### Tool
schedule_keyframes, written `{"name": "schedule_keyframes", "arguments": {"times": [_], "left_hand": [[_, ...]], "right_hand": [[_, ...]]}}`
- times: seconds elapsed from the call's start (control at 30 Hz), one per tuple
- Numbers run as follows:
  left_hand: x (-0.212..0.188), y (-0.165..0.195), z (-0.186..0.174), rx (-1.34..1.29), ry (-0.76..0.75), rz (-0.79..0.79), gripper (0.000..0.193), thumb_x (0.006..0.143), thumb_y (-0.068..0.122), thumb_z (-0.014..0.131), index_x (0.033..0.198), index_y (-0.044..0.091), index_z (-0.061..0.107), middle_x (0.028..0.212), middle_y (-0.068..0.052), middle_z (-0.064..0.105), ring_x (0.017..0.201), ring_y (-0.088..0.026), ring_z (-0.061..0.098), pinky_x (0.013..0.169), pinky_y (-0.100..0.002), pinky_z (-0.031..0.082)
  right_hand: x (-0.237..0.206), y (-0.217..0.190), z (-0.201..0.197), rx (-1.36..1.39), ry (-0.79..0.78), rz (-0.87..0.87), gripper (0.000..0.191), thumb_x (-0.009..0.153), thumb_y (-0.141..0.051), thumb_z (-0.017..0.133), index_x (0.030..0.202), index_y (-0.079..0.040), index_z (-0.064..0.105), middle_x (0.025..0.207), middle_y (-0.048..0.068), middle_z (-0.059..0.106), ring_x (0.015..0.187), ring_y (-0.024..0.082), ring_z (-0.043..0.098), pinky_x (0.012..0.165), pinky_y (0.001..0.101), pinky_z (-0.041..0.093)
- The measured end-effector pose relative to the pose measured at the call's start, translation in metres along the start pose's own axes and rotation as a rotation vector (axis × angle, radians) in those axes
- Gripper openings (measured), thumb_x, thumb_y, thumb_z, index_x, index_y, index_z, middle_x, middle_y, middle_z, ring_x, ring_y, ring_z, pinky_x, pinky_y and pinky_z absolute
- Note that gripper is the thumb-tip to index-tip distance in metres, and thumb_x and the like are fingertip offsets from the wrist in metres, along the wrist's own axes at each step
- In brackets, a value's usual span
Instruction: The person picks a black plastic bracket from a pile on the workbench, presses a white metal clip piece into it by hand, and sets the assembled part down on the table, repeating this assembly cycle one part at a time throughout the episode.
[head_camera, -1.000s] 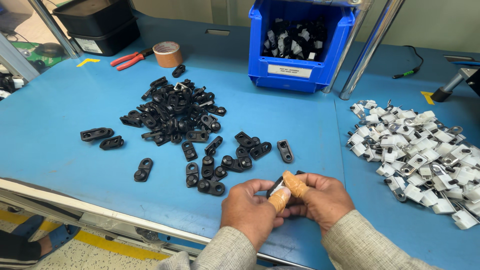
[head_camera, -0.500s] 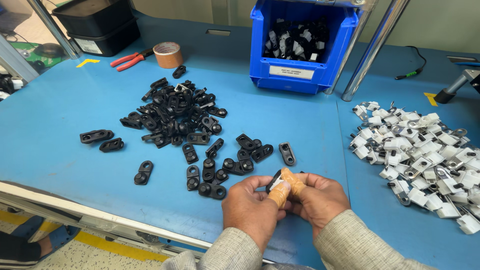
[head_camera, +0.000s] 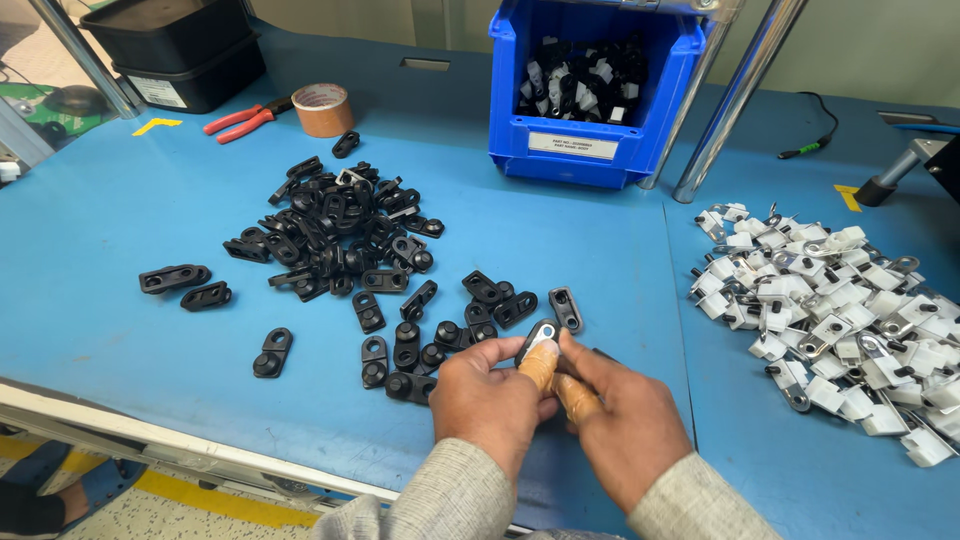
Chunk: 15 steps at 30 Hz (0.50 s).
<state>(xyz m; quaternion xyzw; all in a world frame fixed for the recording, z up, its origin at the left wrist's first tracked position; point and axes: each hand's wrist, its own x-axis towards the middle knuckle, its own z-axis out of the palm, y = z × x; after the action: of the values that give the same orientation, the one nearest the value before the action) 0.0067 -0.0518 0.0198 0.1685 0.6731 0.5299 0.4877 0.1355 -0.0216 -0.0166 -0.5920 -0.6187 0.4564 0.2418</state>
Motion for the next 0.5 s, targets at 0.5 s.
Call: {"name": "schedule_keyframes", "arguments": {"times": [0.5], "left_hand": [[-0.012, 0.012, -0.014, 0.487, -0.243, 0.463, 0.072, 0.076, 0.017, 0.082, 0.142, 0.02, 0.053, 0.105, -0.011, 0.078, 0.079, -0.016, 0.079, 0.067, -0.029, 0.064]], "right_hand": [[0.028, 0.007, -0.025, 0.651, -0.102, 0.11, 0.038, 0.086, 0.006, 0.061, 0.123, 0.003, 0.066, 0.099, 0.015, 0.078, 0.085, 0.021, 0.074, 0.077, 0.0322, 0.062]]}}
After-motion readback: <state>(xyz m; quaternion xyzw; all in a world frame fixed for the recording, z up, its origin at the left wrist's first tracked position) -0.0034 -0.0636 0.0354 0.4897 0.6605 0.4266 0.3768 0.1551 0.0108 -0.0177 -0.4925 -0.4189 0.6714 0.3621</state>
